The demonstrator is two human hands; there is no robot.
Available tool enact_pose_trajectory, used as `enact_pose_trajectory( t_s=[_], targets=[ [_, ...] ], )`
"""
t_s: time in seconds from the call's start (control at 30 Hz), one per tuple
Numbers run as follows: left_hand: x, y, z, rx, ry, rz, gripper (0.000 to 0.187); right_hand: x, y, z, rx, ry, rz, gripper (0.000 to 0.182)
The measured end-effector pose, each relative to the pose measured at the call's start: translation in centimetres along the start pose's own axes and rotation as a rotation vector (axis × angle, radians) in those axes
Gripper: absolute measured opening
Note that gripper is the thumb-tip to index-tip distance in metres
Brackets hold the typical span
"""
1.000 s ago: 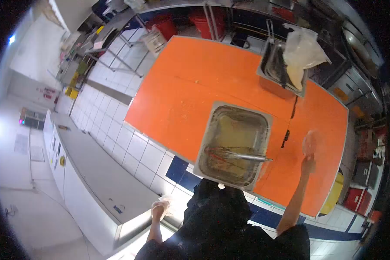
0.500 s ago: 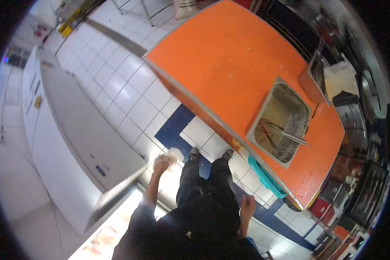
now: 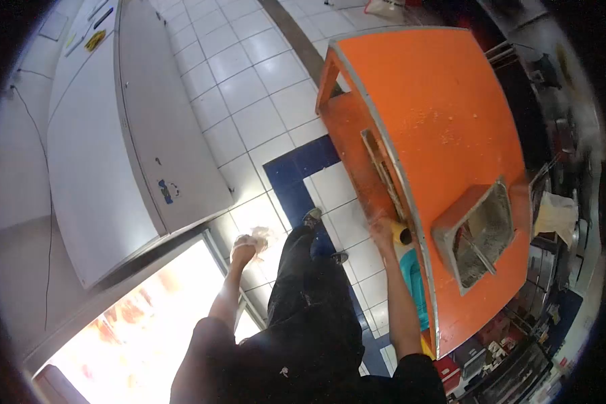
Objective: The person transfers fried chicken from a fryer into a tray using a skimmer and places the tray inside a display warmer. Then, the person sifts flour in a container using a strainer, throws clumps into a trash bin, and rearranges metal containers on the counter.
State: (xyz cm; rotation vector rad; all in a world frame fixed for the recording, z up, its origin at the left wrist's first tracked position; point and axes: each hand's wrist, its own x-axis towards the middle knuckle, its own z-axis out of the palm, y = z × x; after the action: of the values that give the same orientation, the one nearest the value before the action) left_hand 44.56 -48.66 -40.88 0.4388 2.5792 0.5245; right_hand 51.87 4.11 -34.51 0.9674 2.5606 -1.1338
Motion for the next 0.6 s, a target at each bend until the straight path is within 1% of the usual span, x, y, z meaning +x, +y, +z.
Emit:
enact_pose_trajectory(
  t_s=[0.03,0.1,0.13,0.2,0.23,0.27,0.3,0.37,0.47,0.53,0.57,0.6],
  targets=[
    [-2.3,-0.2,-0.5,-0.280,0.011,-0.110,0.034,1.3,1.1,0.5,0.035,0.092,-0.047,0.017],
    [-6.4,0.5,-3.1,-0.613,-0.082,-0.383,0.036,3.9,1.1,-0.7,0.403,-0.035,0.285,0.022],
    [-7.8,-0.3,-3.3,-0.393,-0.131,-0.305,0.037,4.1,-0.5,-1.9,0.400,-0.026,0.288,0.022],
    [-10.8,-1.1,-4.4,0.211,-0.250,0.039,0.039,4.2,-5.2,-4.9,0.237,0.154,0.289,0.028],
    [-11.7,-1.0,-5.2,0.402,-0.286,0.178,0.041,4.7,-5.3,-5.0,0.184,0.204,0.265,0.028],
    [-12.4,-0.4,-6.7,0.507,-0.314,0.305,0.044,4.5,-5.0,-4.4,0.161,0.205,0.220,0.027],
    [-11.8,-0.4,-6.5,0.458,-0.318,0.146,0.025,4.2,-4.3,-3.4,0.145,0.199,0.167,0.027],
    [-11.4,-1.4,-5.9,0.372,-0.323,0.119,0.020,2.6,-3.8,-1.6,0.126,0.153,0.088,0.027],
    [-8.3,-2.1,-5.1,0.322,-0.302,0.174,0.017,-3.1,-4.1,0.5,0.171,0.054,0.011,0.026],
    [-5.1,-1.7,-3.9,0.351,-0.277,0.281,0.017,-8.7,-4.3,1.6,0.289,0.011,-0.021,0.026],
    [-3.6,1.1,-4.8,0.364,-0.167,0.225,0.018,-12.0,-7.5,-0.3,0.205,-0.044,0.182,0.030],
    [-1.6,3.2,-5.5,0.381,-0.148,0.268,0.018,-14.7,-7.9,-1.4,0.377,-0.148,0.229,0.032]
  ],
)
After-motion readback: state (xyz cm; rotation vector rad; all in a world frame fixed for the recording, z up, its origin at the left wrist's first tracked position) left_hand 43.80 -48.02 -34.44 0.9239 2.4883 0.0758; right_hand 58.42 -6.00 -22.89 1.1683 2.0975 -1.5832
